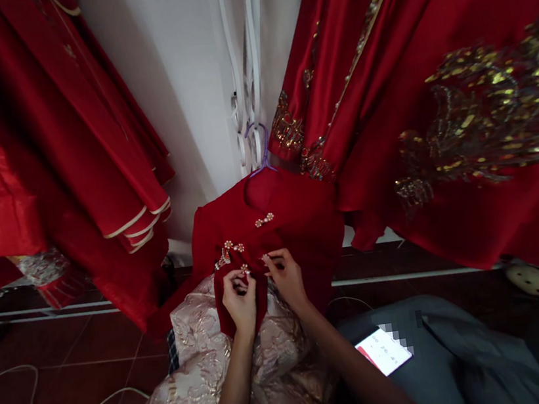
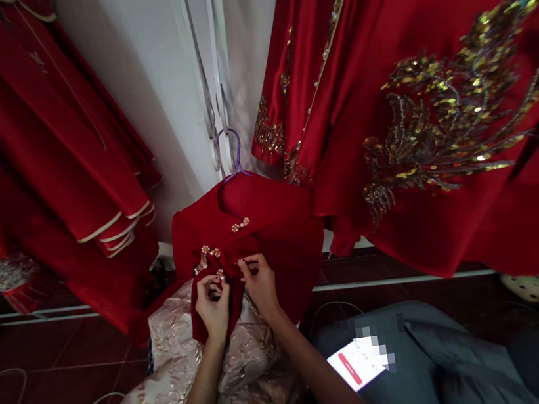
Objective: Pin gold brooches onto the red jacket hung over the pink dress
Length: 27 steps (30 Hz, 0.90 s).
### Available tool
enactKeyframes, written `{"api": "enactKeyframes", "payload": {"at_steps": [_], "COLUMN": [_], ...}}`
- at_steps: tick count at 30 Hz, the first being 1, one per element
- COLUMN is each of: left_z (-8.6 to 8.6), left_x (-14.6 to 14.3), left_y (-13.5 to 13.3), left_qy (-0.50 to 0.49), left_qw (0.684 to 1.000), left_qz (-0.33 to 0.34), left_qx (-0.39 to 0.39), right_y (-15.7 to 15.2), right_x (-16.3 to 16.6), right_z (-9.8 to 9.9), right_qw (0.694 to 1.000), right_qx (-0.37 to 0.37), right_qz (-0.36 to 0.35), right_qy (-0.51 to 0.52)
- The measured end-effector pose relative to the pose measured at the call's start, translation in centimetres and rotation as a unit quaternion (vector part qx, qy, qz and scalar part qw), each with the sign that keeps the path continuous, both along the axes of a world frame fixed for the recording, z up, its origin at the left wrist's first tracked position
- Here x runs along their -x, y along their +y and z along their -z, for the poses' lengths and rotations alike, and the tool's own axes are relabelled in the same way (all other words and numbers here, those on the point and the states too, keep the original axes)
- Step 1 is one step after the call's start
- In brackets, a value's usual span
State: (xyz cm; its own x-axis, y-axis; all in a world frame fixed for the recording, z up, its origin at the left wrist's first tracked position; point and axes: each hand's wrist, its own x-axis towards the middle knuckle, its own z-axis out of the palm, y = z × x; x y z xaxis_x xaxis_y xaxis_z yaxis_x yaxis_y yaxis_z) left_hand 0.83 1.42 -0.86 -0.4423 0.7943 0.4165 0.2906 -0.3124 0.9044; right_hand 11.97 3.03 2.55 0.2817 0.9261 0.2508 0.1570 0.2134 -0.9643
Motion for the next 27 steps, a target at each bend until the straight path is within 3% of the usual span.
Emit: {"api": "enactKeyframes", "payload": {"at_steps": [5, 10, 14, 16, 18, 21, 24, 27], "left_z": [-0.1, 0.2, 0.3, 0.2, 0.1, 0.1, 0.3, 0.4], "left_x": [0.0, 0.1, 0.2, 0.2, 0.1, 0.1, 0.2, 0.3], "left_y": [-0.1, 0.3, 0.4, 0.4, 0.4, 0.3, 0.4, 0.6], "left_qy": [-0.001, -0.002, 0.0, -0.002, -0.014, -0.037, -0.036, -0.032], "left_qw": [1.0, 0.999, 0.999, 0.999, 0.998, 0.998, 0.998, 0.997], "left_qz": [0.015, 0.031, 0.033, 0.034, 0.033, 0.03, 0.038, 0.055], "left_qx": [0.012, 0.029, 0.036, 0.04, 0.044, 0.045, 0.046, 0.047], "right_y": [0.5, 0.2, -0.5, -1.2, -1.9, -2.7, -2.3, -0.9], "right_x": [-0.6, -1.0, -1.2, -1.1, -0.7, 0.2, 1.4, 2.4], "right_z": [0.6, -0.5, -2.2, -3.2, -4.0, -4.2, -2.5, 0.0], "right_qw": [0.996, 0.978, 0.97, 0.978, 0.988, 0.992, 0.995, 0.999], "right_qx": [0.03, 0.07, 0.085, 0.06, 0.025, 0.01, 0.026, 0.02], "right_qz": [-0.072, -0.165, -0.225, -0.197, -0.126, -0.054, -0.073, -0.046], "right_qy": [0.041, 0.107, 0.043, -0.027, -0.091, -0.113, -0.066, -0.003]}}
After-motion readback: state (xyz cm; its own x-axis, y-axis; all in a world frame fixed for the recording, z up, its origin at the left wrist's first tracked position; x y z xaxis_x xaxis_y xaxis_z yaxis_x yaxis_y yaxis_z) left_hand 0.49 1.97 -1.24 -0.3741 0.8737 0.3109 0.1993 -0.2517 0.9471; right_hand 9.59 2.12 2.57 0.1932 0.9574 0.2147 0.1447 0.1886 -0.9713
